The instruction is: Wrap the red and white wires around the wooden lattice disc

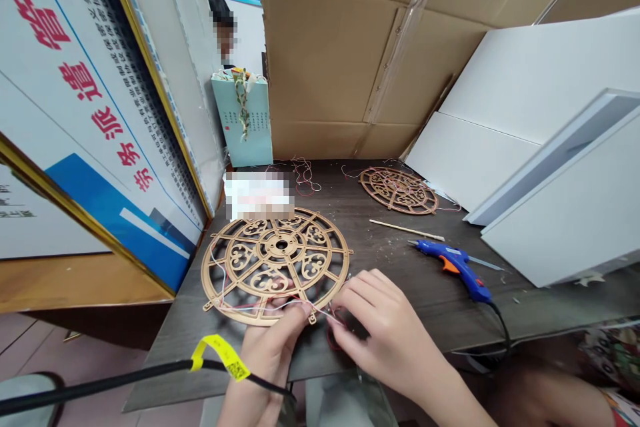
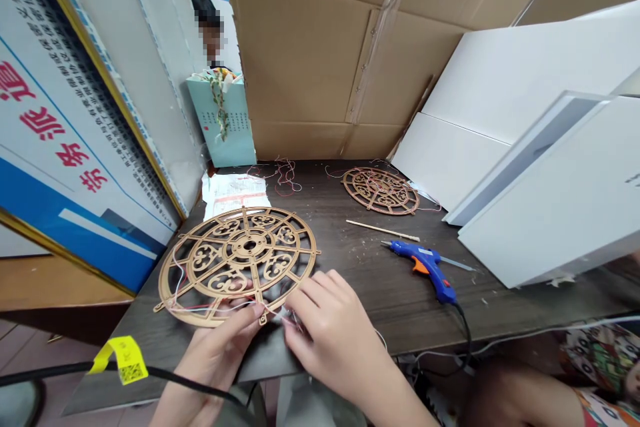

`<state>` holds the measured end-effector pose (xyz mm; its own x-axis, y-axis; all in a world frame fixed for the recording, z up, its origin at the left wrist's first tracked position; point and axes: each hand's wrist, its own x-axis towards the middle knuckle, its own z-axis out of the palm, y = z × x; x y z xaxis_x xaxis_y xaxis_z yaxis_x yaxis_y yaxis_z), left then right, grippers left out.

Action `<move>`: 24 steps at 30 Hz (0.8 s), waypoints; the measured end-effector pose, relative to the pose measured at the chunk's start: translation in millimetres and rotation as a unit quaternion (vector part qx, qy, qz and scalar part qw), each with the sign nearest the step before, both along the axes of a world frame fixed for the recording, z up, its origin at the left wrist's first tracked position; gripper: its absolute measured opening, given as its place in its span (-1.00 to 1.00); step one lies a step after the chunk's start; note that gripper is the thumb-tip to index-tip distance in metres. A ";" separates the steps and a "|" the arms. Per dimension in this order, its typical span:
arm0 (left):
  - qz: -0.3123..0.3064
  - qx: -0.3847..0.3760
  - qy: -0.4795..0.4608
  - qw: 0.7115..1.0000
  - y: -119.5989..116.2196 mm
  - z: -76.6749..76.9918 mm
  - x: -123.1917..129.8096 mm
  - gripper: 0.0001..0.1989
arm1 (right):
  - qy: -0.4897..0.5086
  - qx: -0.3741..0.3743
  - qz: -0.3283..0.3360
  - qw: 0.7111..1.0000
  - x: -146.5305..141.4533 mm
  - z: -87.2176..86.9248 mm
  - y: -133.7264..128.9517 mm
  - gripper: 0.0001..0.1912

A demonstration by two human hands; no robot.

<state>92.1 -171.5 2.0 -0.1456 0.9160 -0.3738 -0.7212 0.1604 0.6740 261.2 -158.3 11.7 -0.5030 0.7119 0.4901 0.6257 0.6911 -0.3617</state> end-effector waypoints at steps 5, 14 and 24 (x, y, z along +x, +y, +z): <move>-0.005 0.008 0.007 1.000 -1.4 -1.6 -0.5 -0.23 | 0.055 -0.079 -0.005 0.995 17.6 1.1 3.5 -0.89; 0.020 0.006 0.023 1.000 -1.9 0.1 1.2 -0.21 | -0.010 -0.130 -0.015 0.991 48.4 26.0 47.0 -0.88; -0.021 0.045 0.007 0.999 3.5 -5.3 0.1 -0.25 | 0.055 0.055 0.129 0.989 -3.7 10.8 23.9 -0.80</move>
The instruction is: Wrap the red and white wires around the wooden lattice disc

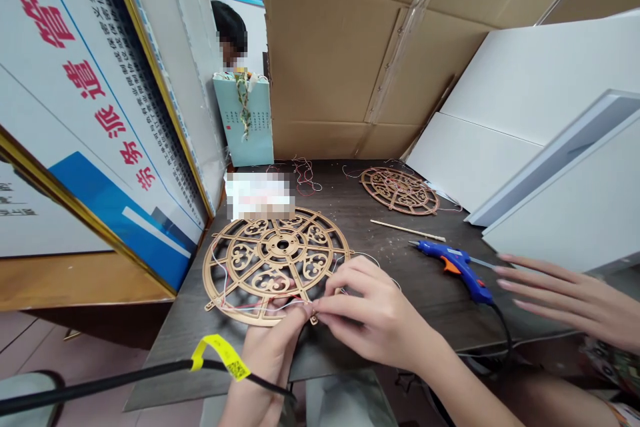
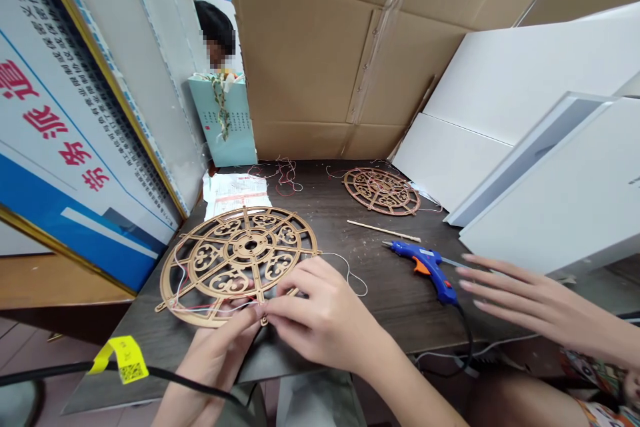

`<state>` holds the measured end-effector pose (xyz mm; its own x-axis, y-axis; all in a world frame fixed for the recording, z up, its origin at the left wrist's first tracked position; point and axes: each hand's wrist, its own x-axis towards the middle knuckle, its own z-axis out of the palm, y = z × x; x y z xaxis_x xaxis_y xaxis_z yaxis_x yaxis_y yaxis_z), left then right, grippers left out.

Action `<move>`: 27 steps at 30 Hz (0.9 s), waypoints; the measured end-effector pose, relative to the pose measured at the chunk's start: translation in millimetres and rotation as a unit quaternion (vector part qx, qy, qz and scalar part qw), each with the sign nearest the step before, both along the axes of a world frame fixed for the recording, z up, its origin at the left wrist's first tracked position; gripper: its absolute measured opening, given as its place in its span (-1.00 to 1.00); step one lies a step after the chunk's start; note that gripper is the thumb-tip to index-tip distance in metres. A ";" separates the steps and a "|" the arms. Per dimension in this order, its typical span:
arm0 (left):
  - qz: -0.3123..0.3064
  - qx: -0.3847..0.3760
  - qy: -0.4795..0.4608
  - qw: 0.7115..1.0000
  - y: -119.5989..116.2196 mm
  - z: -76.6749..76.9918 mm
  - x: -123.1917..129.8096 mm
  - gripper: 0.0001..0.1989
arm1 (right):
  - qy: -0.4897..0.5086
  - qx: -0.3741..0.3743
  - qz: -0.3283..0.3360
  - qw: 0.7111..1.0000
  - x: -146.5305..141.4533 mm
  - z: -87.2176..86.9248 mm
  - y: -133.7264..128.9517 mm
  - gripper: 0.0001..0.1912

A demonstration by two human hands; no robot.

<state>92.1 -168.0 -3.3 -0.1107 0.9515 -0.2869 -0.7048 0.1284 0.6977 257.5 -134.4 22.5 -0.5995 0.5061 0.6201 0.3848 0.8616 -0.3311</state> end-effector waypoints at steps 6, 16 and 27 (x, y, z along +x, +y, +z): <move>-0.002 -0.001 -0.031 1.000 0.4 -2.4 -4.1 -0.29 | -0.006 0.004 0.021 1.000 -2.5 -2.6 6.1 -0.85; -0.008 -0.035 -0.038 0.999 1.6 -5.0 -7.3 -0.57 | -0.034 0.063 0.022 0.997 2.4 -3.9 7.6 -0.86; -0.010 -0.021 -0.034 0.999 -0.4 -0.9 -6.8 -0.50 | -0.027 0.125 0.016 0.992 3.3 -11.8 11.3 -0.91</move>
